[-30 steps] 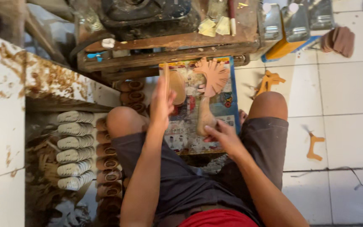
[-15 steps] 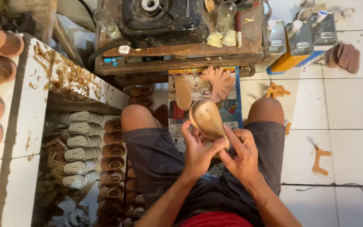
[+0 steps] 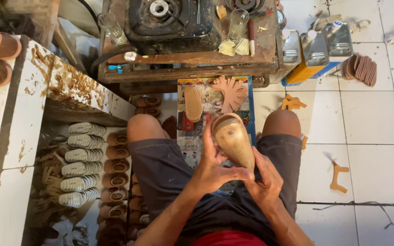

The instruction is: The person assembles wooden slippers by hand. They pick up a sole and a star-shaped upper, press them together, and then attach a small heel piece to the back of the sole. The finished slippers are placed on a nearby shelf.

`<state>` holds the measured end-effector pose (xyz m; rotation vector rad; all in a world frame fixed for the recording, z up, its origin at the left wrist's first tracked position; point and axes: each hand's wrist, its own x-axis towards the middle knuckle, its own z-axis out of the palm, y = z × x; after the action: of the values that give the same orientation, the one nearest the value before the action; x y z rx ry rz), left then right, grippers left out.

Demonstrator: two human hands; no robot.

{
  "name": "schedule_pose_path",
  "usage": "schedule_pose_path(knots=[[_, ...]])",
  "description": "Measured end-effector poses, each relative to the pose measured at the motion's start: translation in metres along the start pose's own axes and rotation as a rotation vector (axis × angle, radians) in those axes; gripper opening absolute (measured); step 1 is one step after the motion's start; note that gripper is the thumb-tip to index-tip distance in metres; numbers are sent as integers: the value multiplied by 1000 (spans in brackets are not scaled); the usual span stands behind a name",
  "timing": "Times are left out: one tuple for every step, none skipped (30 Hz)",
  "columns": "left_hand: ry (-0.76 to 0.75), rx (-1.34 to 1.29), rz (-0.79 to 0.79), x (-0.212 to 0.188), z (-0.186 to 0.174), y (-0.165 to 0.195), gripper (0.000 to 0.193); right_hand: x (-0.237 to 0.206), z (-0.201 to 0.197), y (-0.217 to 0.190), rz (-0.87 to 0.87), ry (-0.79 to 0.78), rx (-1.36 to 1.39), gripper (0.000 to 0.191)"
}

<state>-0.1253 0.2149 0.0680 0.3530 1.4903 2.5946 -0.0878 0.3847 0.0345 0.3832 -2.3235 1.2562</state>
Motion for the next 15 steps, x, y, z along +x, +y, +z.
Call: schedule_pose_path(knots=[[-6,-4,-22,0,-2,0,145,1,1,-2,-14,15,-2,54],[-4,16,-25,0,-4,0,141,2,2,-5,-14,18,-5,55],[-1,35,-32,-1,-6,-1,136,3,2,-7,-10,19,-9,55],[2,53,-38,-2,-8,-2,132,4,3,-7,-7,20,-12,56],[11,32,-56,-3,-10,-4,130,6,3,-8,-23,13,-26,55],[21,10,-74,-4,-12,-6,129,7,3,-7,-38,5,-39,55],[30,-15,-95,-5,-13,-9,128,8,4,-6,-51,-4,-56,55],[40,-29,-101,-6,-14,-12,126,8,3,-5,-26,-27,-60,55],[50,-46,-109,-7,-15,-14,123,8,3,-5,1,-53,-66,56],[57,-64,-114,-7,-16,-17,121,9,4,-3,27,-76,-75,57],[100,-100,-138,-5,-19,-19,120,10,6,-1,20,-113,-54,61],[142,-138,-165,-2,-22,-21,119,12,8,1,16,-152,-35,66],[190,-178,-191,1,-26,-24,118,16,10,4,12,-196,-15,70],[224,-107,-160,8,-35,-24,115,22,14,9,47,-235,30,69],[261,-34,-130,17,-46,-25,113,30,20,14,84,-275,79,68]])
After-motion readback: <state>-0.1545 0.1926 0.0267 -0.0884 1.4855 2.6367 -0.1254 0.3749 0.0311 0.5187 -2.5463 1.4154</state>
